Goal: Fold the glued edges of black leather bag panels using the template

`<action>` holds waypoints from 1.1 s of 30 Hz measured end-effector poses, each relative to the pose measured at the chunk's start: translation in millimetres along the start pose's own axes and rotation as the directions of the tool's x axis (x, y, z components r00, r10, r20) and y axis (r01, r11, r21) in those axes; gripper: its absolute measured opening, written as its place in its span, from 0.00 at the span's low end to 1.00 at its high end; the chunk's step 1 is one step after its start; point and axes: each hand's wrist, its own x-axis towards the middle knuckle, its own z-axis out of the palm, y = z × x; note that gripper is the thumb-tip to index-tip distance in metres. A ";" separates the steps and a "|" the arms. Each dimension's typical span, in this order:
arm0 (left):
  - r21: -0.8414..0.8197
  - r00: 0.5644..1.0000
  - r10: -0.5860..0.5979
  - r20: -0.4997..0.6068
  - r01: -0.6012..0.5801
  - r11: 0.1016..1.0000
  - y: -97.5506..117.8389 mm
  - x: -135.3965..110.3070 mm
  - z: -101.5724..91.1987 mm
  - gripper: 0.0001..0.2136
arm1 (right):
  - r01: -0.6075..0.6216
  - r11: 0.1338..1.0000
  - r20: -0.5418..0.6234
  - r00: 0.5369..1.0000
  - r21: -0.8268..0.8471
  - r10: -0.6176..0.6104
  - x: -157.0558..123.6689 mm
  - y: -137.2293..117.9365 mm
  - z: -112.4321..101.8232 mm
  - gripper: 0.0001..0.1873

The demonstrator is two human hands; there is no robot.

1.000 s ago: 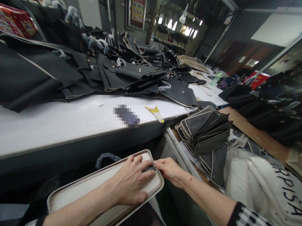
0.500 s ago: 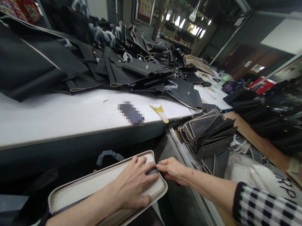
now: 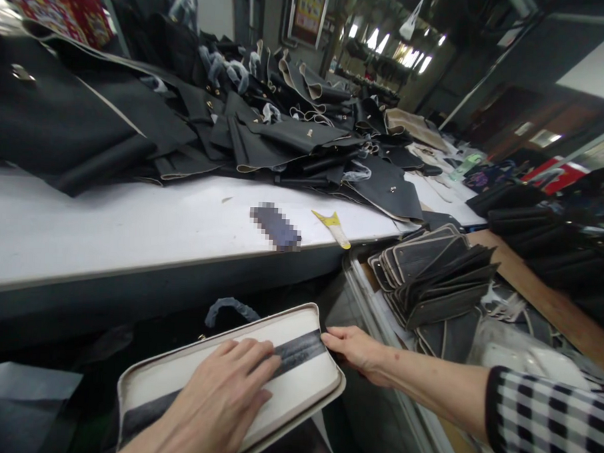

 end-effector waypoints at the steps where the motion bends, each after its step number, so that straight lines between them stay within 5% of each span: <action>1: 0.005 0.999 -0.036 -0.011 0.036 0.999 -2.7 -4.5 3.1 0.11 | 0.004 1.000 0.000 1.000 0.000 -0.004 -1.2 0.9 0.9 0.29; 7: 0.031 0.984 -0.144 -0.103 0.148 0.989 -2.9 0.1 19.3 0.13 | 0.171 0.985 -0.046 0.984 0.012 -0.170 2.8 23.3 3.0 0.34; 10: 0.084 0.978 -0.165 -0.123 0.176 0.981 -0.2 8.1 19.6 0.09 | 0.314 0.942 -0.158 0.930 -0.119 -0.331 14.0 33.7 2.3 0.35; 12: 0.110 0.975 -0.175 -0.139 0.190 0.976 0.7 11.0 19.5 0.07 | 0.457 0.819 -0.266 0.789 -0.347 -0.554 18.5 32.4 6.1 0.31; 13: 0.123 0.974 -0.176 -0.145 0.194 0.973 1.1 11.7 19.8 0.07 | 0.512 0.705 -0.290 0.667 -0.491 -0.686 18.6 29.5 10.1 0.28; 15: 0.150 0.974 -0.169 -0.153 0.192 0.970 2.0 12.8 21.3 0.06 | 0.532 0.409 -0.177 0.433 -0.741 -0.884 14.2 21.1 22.3 0.21; 16: 0.161 0.974 -0.164 -0.157 0.189 0.969 2.5 13.6 22.5 0.06 | 0.515 0.262 -0.060 0.376 -0.816 -0.925 10.2 16.5 29.7 0.18; 18: 0.172 0.972 -0.158 -0.172 0.188 0.967 3.3 16.8 25.0 0.06 | 0.488 0.037 0.169 0.373 -0.872 -0.912 0.8 8.6 44.2 0.16; 20: 0.194 0.969 -0.165 -0.183 0.200 0.960 4.0 22.7 27.1 0.06 | 0.473 -0.033 0.267 0.438 -0.881 -0.858 -7.4 2.1 53.9 0.15; 23: 0.281 0.975 -0.170 -0.139 0.204 0.938 5.0 35.2 27.5 0.06 | 0.506 0.054 0.241 0.499 -0.861 -0.832 -11.7 -9.1 53.1 0.10; 28: 0.372 0.986 -0.143 -0.086 0.165 0.913 4.6 52.1 22.4 0.05 | 0.578 0.315 -0.068 0.407 -0.753 -0.911 9.4 -38.5 27.4 0.16; 30: 0.369 0.982 -0.125 -0.141 0.169 0.914 1.7 55.6 20.6 0.05 | 0.604 0.319 -0.044 0.424 -0.730 -0.905 21.6 -46.1 21.1 0.13; 33: 0.322 0.943 -0.150 -0.296 0.246 0.914 -5.1 58.0 19.3 0.05 | 0.668 0.188 0.165 0.428 -0.720 -0.889 32.4 -46.5 21.9 0.11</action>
